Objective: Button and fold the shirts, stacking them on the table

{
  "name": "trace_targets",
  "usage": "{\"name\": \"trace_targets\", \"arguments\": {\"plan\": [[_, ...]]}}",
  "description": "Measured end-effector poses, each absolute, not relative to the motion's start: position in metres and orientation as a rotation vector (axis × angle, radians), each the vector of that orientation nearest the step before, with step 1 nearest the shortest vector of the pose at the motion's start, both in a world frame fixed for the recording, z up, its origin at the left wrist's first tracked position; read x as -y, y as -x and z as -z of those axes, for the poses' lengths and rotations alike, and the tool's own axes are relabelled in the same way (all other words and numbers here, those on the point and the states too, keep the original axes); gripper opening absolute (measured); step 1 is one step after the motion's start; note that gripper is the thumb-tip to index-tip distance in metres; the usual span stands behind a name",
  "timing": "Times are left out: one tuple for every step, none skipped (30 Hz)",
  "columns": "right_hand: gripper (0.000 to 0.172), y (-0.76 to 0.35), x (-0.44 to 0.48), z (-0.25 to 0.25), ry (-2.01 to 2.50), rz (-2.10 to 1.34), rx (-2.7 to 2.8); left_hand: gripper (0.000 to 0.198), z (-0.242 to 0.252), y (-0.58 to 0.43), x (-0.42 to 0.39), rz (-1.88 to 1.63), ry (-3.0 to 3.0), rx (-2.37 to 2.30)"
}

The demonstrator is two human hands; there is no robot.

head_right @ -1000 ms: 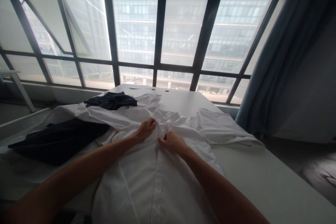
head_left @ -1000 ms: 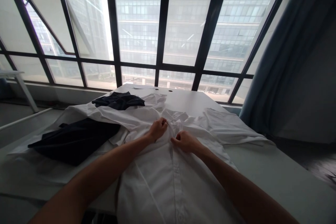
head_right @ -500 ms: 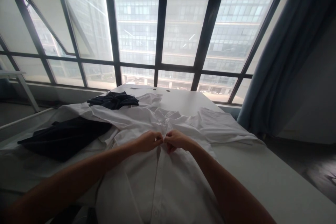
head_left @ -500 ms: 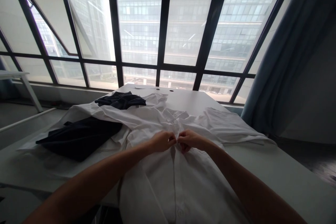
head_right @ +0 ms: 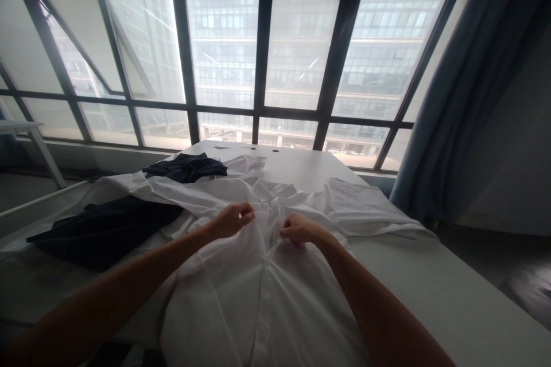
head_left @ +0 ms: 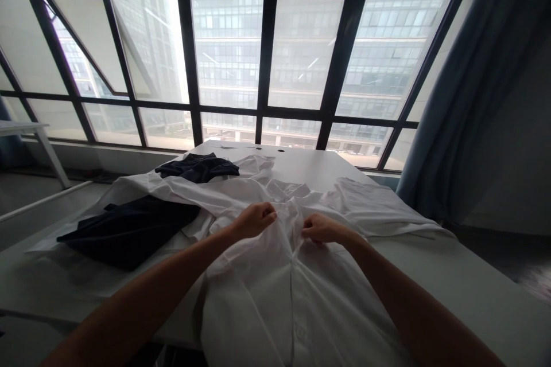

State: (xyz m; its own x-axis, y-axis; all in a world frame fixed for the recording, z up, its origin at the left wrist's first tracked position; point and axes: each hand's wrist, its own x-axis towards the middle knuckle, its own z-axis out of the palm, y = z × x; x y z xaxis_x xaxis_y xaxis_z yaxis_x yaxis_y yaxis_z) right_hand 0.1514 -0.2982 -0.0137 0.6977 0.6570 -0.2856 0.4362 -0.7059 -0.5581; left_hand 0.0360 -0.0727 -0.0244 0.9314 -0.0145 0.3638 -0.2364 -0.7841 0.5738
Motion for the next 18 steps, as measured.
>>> {"name": "trace_targets", "arguments": {"plan": [[0.018, -0.162, 0.308, 0.008, 2.534, -0.553, 0.829, 0.025, 0.02, -0.035, 0.061, -0.469, -2.529, 0.124], [0.014, -0.174, 0.32, 0.004, 2.626, -0.397, 0.811, 0.025, 0.015, -0.034, 0.048, -0.515, -2.641, 0.05], [0.011, -0.186, 0.332, 0.001, 2.741, -0.197, 0.765, 0.027, 0.013, -0.033, 0.036, -0.567, -2.766, -0.042], [0.017, -0.198, 0.344, 0.001, 2.857, -0.03, 0.681, 0.033, 0.011, -0.033, 0.025, -0.592, -2.885, -0.143], [0.03, -0.209, 0.356, 0.002, 2.947, 0.075, 0.597, 0.042, 0.011, -0.033, 0.015, -0.568, -2.986, -0.243], [0.043, -0.219, 0.367, 0.004, 3.003, 0.126, 0.512, 0.048, 0.012, -0.034, 0.007, -0.496, -3.062, -0.331], [0.054, -0.228, 0.376, 0.007, 3.025, 0.133, 0.446, 0.048, 0.015, -0.035, 0.001, -0.397, -3.105, -0.402], [0.06, -0.235, 0.383, 0.011, 3.028, 0.102, 0.408, 0.042, 0.017, -0.037, -0.003, -0.305, -3.123, -0.448], [0.058, -0.239, 0.388, 0.014, 3.02, 0.055, 0.387, 0.034, 0.019, -0.039, -0.005, -0.242, -3.126, -0.466], [0.05, -0.242, 0.391, 0.016, 3.01, 0.005, 0.382, 0.028, 0.021, -0.041, -0.006, -0.215, -3.124, -0.465], [0.037, -0.244, 0.392, 0.016, 3.001, -0.04, 0.387, 0.024, 0.021, -0.042, -0.006, -0.231, -3.123, -0.449], [0.024, -0.244, 0.393, 0.015, 2.992, -0.062, 0.39, 0.022, 0.019, -0.043, -0.005, -0.286, -3.124, -0.424], [0.015, -0.242, 0.393, 0.011, 2.979, -0.049, 0.389, 0.021, 0.015, -0.042, -0.003, -0.373, -3.122, -0.397], [0.01, -0.24, 0.393, 0.005, 2.96, -0.004, 0.378, 0.02, 0.009, -0.039, -0.001, -0.484, -3.109, -0.38], [0.009, -0.236, 0.394, -0.003, 2.931, 0.069, 0.355, 0.019, 0.001, -0.035, 0.002, -0.614, -3.078, -0.375], [0.009, -0.23, 0.395, -0.013, 2.892, 0.168, 0.318, 0.02, -0.009, -0.03, 0.005, -0.755, -3.028, -0.372], [0.01, -0.224, 0.397, -0.024, 2.835, 0.283, 0.284, 0.02, -0.022, -0.022, 0.007, -0.891, -2.959, -0.371], [0.011, -0.217, 0.4, -0.036, 2.76, 0.404, 0.248, 0.021, -0.035, -0.013, 0.009, -1.002, -2.879, -0.375]]}}
